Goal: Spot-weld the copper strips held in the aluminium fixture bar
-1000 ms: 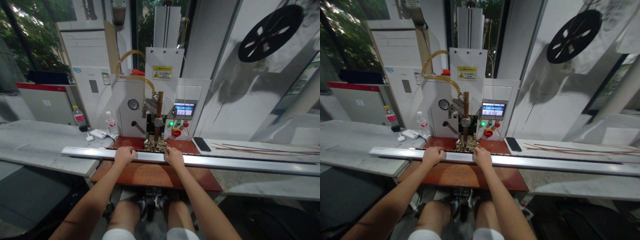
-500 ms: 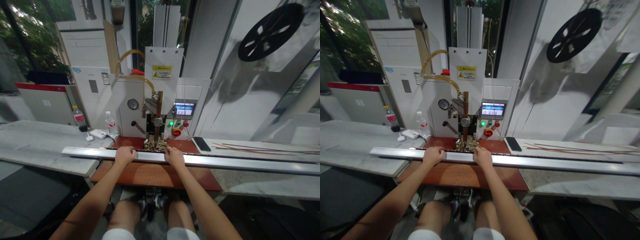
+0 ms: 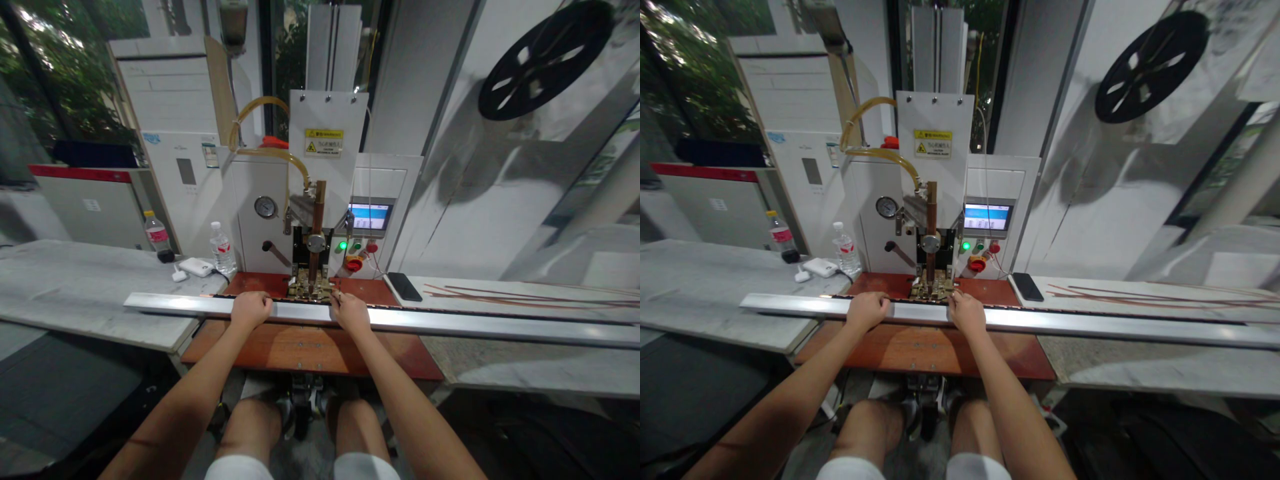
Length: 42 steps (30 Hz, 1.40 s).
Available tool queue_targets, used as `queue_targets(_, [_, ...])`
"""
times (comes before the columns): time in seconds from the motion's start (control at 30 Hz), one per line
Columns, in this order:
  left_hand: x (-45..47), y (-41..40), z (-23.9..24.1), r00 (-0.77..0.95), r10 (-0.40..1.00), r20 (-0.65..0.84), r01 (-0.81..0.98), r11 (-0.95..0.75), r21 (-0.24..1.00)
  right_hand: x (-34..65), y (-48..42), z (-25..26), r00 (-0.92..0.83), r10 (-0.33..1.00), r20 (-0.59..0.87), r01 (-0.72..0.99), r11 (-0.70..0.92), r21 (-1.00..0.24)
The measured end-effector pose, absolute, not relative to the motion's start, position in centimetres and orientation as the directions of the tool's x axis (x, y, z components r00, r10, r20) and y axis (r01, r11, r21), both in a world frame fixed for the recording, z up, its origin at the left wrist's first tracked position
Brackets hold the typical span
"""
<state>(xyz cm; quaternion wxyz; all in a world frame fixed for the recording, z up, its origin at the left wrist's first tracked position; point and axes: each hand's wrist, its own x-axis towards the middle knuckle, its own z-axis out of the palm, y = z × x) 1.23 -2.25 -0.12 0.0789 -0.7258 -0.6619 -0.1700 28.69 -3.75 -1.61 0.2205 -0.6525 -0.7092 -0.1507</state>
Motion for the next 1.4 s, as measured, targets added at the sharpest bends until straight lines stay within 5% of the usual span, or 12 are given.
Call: queue_targets(1.4, [1.96,-2.34,-0.34,0.082,0.929,0.361,0.986,-0.128,0.106,29.55,-3.84,-1.89,-0.037,0.848,0.528,0.994,0.088,-0.071])
